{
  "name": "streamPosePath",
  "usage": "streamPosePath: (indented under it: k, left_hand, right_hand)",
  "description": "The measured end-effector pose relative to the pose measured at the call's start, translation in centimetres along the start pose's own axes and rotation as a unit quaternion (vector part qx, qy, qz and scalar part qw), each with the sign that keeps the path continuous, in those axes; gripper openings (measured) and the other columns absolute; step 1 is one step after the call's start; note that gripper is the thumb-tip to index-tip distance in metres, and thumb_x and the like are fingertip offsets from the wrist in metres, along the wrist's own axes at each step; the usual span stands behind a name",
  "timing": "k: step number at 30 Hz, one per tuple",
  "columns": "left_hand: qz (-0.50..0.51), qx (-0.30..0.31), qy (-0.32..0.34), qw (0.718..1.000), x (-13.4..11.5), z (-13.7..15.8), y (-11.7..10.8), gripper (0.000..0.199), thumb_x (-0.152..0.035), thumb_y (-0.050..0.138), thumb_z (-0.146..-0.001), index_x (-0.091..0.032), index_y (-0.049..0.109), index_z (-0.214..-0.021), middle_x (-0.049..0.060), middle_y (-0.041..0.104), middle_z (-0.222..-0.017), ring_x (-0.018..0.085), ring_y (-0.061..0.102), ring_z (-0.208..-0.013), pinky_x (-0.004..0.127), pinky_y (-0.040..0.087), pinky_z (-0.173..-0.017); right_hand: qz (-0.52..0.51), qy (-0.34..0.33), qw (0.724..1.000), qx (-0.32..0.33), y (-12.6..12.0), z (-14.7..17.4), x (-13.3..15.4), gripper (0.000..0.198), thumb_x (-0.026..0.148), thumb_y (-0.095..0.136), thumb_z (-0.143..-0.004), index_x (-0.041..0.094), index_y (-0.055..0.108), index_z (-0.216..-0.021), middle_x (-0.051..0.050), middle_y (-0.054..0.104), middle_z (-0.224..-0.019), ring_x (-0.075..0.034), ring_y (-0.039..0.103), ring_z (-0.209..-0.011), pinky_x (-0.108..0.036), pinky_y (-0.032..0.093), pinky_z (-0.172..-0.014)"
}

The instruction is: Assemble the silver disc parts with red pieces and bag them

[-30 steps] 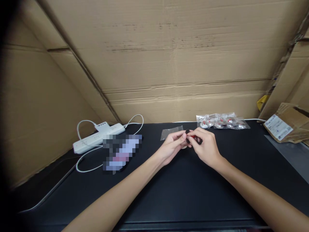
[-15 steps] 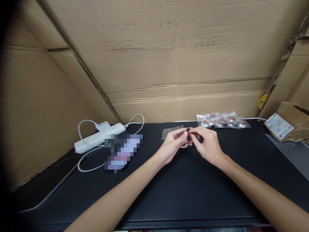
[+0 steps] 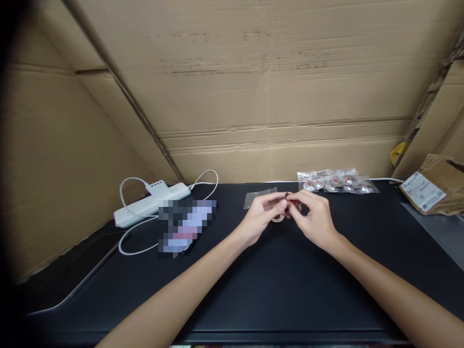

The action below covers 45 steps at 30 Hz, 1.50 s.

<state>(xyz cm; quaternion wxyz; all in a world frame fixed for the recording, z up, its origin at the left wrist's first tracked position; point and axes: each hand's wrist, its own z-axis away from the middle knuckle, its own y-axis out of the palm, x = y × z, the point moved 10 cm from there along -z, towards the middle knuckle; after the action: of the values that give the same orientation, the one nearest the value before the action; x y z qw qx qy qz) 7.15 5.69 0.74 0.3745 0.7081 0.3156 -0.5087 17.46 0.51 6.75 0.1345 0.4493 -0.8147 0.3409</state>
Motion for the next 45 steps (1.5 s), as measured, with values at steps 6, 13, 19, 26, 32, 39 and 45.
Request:
streamPosePath:
  k: [6, 13, 19, 26, 32, 39, 45]
  left_hand:
    - [-0.027, 0.001, 0.019, 0.999, -0.3, 0.0, 0.0, 0.046, -0.04, 0.078, -0.076, -0.013, 0.07, -0.113, 0.01, 0.07, -0.094, 0.014, 0.064, -0.074, 0.028, 0.049, -0.07]
    - [-0.065, -0.03, 0.042, 0.997, -0.3, -0.1, -0.5, 0.047, -0.039, 0.079, -0.074, -0.013, 0.068, -0.112, 0.013, 0.069, -0.105, 0.019, 0.066, -0.086, 0.03, 0.053, -0.072]
    - [-0.054, -0.046, 0.035, 0.997, -0.9, 0.0, -0.7, 0.046, -0.043, 0.075, -0.078, -0.012, 0.068, -0.111, 0.01, 0.07, -0.088, 0.017, 0.065, -0.074, 0.027, 0.05, -0.063]
    - [-0.074, -0.052, 0.041, 0.995, -1.2, -0.1, -1.0, 0.047, -0.044, 0.073, -0.079, -0.011, 0.067, -0.112, 0.011, 0.069, -0.092, 0.015, 0.064, -0.071, 0.027, 0.05, -0.062]
    - [-0.057, -0.028, 0.035, 0.997, -0.7, 0.0, -0.1, 0.042, -0.041, 0.075, -0.078, -0.011, 0.068, -0.107, 0.009, 0.068, -0.089, 0.014, 0.063, -0.072, 0.029, 0.052, -0.07]
    - [-0.069, -0.035, 0.043, 0.996, -0.8, -0.1, -0.5, 0.044, -0.042, 0.072, -0.08, -0.012, 0.067, -0.112, 0.011, 0.069, -0.093, 0.016, 0.065, -0.074, 0.03, 0.053, -0.07]
    - [-0.073, -0.017, 0.047, 0.996, -0.8, 0.0, -0.2, 0.044, -0.04, 0.073, -0.08, -0.012, 0.067, -0.114, 0.01, 0.068, -0.094, 0.015, 0.064, -0.074, 0.03, 0.053, -0.071]
  right_hand:
    - [-0.02, 0.024, 0.999, 0.016, 0.5, 0.2, -0.6, 0.01, 0.018, 0.06, -0.086, 0.018, 0.069, -0.084, -0.003, 0.067, -0.073, -0.016, 0.062, -0.064, -0.03, 0.05, -0.064]
    - [-0.186, 0.112, 0.976, 0.023, 1.7, 0.6, -2.9, 0.007, 0.024, 0.068, -0.083, 0.019, 0.065, -0.086, -0.003, 0.069, -0.079, -0.017, 0.067, -0.067, -0.031, 0.058, -0.068]
    - [-0.243, 0.139, 0.96, 0.009, 1.8, 0.4, -3.7, 0.016, 0.029, 0.072, -0.081, 0.019, 0.066, -0.093, -0.004, 0.069, -0.083, -0.016, 0.068, -0.071, -0.031, 0.06, -0.069]
    - [-0.24, 0.141, 0.96, 0.018, 1.9, 0.5, -3.5, 0.012, 0.029, 0.069, -0.084, 0.018, 0.068, -0.085, -0.002, 0.068, -0.073, -0.014, 0.066, -0.061, -0.028, 0.058, -0.062]
    - [-0.198, 0.115, 0.973, 0.024, 1.7, 0.6, -3.3, 0.01, 0.027, 0.065, -0.087, 0.018, 0.069, -0.09, -0.003, 0.07, -0.074, -0.016, 0.068, -0.063, -0.029, 0.058, -0.062]
    - [-0.022, 0.01, 0.997, 0.069, 1.1, 0.0, -0.7, 0.013, 0.023, 0.058, -0.091, 0.019, 0.07, -0.087, -0.003, 0.068, -0.075, -0.016, 0.063, -0.065, -0.031, 0.051, -0.066]
    - [0.023, -0.022, 0.997, 0.076, 1.1, -0.1, -0.1, 0.019, 0.022, 0.053, -0.092, 0.019, 0.07, -0.084, -0.003, 0.066, -0.071, -0.015, 0.058, -0.06, -0.029, 0.047, -0.061]
